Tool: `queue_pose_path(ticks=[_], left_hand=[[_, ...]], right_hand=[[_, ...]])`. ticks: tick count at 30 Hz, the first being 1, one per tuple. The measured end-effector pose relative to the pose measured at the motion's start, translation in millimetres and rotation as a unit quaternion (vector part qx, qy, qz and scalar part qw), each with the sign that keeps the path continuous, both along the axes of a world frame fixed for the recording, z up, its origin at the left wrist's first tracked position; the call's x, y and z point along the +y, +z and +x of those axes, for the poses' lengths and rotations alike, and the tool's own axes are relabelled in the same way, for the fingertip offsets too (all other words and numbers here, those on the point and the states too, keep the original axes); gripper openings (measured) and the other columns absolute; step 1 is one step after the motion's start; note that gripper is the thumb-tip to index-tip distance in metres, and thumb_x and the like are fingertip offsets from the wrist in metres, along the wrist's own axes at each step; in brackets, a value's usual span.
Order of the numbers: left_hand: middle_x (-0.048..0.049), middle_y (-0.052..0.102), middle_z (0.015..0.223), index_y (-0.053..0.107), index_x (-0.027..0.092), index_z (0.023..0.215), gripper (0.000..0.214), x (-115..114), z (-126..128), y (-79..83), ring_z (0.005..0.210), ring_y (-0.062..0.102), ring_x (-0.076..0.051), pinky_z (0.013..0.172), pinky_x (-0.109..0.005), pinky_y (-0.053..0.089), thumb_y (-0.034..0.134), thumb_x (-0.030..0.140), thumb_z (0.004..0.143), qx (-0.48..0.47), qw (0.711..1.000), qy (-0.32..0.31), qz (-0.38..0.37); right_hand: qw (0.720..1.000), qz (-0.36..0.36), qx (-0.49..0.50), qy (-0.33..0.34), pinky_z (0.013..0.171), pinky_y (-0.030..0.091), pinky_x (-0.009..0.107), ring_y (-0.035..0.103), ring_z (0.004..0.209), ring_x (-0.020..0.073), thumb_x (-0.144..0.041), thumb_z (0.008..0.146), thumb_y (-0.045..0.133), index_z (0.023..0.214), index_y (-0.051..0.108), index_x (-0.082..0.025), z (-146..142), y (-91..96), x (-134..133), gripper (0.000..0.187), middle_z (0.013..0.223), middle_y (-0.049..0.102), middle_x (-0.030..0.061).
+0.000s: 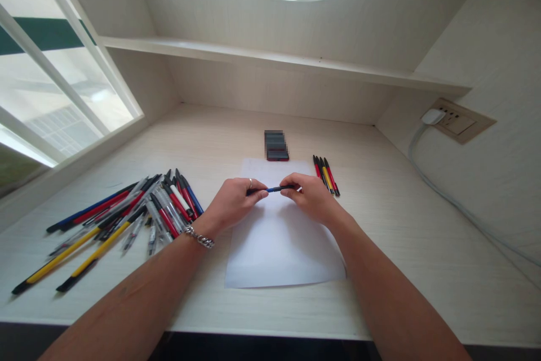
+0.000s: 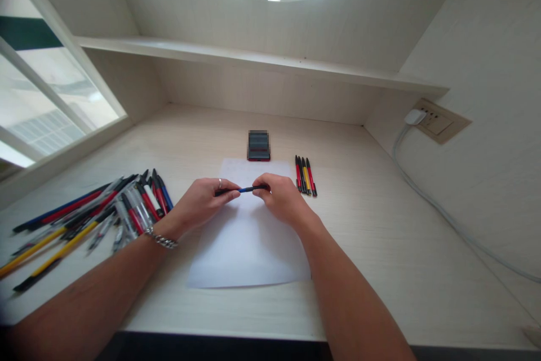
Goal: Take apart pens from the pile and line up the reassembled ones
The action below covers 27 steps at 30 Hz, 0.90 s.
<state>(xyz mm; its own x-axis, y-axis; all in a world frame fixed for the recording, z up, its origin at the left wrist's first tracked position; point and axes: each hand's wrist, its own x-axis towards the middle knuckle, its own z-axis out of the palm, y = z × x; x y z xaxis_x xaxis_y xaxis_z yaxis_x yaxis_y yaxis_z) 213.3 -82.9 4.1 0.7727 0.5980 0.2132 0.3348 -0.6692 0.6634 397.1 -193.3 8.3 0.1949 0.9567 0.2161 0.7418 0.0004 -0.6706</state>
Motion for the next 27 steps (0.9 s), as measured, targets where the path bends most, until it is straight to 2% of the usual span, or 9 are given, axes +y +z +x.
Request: queue_pose_path(ticks=[6, 11, 14, 17, 20, 22, 27], left_hand=[[0.0017, 0.075, 0.090, 0.075, 0.027, 0.090, 0.016, 0.6, -0.4, -2.3, 0.084, 0.067, -0.018, 0.078, -0.028, 0.049, 0.065, 0.034, 0.080, -0.029, 0.999, 0.009, -0.016], [0.0012, 0.075, 0.087, 0.076, 0.028, 0.088, 0.014, 0.8, -0.8, -2.4, 0.082, 0.067, -0.018, 0.077, -0.029, 0.049, 0.070, 0.029, 0.075, -0.049, 0.998, 0.025, 0.009], [0.0013, 0.074, 0.086, 0.076, 0.029, 0.088, 0.014, 1.1, -0.5, -2.7, 0.082, 0.067, -0.019, 0.077, -0.029, 0.049, 0.070, 0.028, 0.075, -0.043, 0.998, 0.028, 0.028], [0.0014, 0.075, 0.088, 0.075, 0.028, 0.088, 0.014, 1.3, 0.3, -2.9, 0.083, 0.067, -0.019, 0.077, -0.029, 0.049, 0.068, 0.031, 0.076, -0.033, 0.999, 0.020, 0.006], [0.0012, 0.075, 0.089, 0.075, 0.027, 0.090, 0.018, 1.8, 0.6, -2.1, 0.083, 0.067, -0.018, 0.076, -0.029, 0.048, 0.062, 0.035, 0.081, -0.020, 1.000, 0.008, -0.016], [0.0009, 0.075, 0.089, 0.075, 0.026, 0.090, 0.021, 2.2, 0.5, -1.5, 0.082, 0.067, -0.018, 0.074, -0.029, 0.048, 0.059, 0.037, 0.083, -0.013, 1.000, 0.004, -0.016], [0.0007, 0.075, 0.088, 0.075, 0.026, 0.090, 0.019, 2.5, -0.1, -2.7, 0.082, 0.067, -0.019, 0.074, -0.029, 0.049, 0.062, 0.037, 0.080, -0.019, 0.999, 0.005, -0.026]], right_hand=[[0.998, -0.041, -0.039, 0.004, 0.067, 0.038, 0.026, 0.058, 0.077, 0.0155, -0.028, 0.089, 0.053, 0.087, 0.067, -0.021, -2.9, 2.6, -0.9, 0.016, 0.085, 0.069, 0.0030], [0.994, -0.074, -0.076, 0.002, 0.062, 0.035, 0.026, 0.056, 0.070, 0.0152, -0.034, 0.094, 0.041, 0.081, 0.065, -0.021, -5.0, 0.7, 0.0, 0.031, 0.077, 0.067, 0.0026], [0.993, -0.083, -0.078, 0.003, 0.062, 0.034, 0.026, 0.056, 0.069, 0.0152, -0.036, 0.095, 0.039, 0.076, 0.066, -0.021, -5.7, -0.8, 1.9, 0.037, 0.074, 0.067, 0.0023], [0.995, -0.078, -0.057, 0.001, 0.062, 0.035, 0.026, 0.056, 0.066, 0.0146, -0.038, 0.096, 0.038, 0.072, 0.066, -0.020, -4.7, -1.3, 2.2, 0.042, 0.070, 0.067, 0.0019], [1.000, -0.027, -0.014, -0.004, 0.065, 0.039, 0.025, 0.059, 0.071, 0.0146, -0.039, 0.090, 0.052, 0.086, 0.069, -0.021, -2.2, -1.1, 0.7, 0.025, 0.080, 0.069, 0.0019], [1.000, 0.008, 0.001, 0.000, 0.069, 0.041, 0.025, 0.060, 0.075, 0.0145, -0.032, 0.084, 0.062, 0.095, 0.069, -0.022, -0.6, -0.8, -0.4, 0.016, 0.088, 0.070, 0.0018], [0.999, -0.003, -0.038, 0.006, 0.071, 0.041, 0.027, 0.060, 0.080, 0.0164, -0.025, 0.086, 0.058, 0.088, 0.069, -0.022, -0.9, 1.5, -0.7, 0.012, 0.088, 0.070, 0.0028]])
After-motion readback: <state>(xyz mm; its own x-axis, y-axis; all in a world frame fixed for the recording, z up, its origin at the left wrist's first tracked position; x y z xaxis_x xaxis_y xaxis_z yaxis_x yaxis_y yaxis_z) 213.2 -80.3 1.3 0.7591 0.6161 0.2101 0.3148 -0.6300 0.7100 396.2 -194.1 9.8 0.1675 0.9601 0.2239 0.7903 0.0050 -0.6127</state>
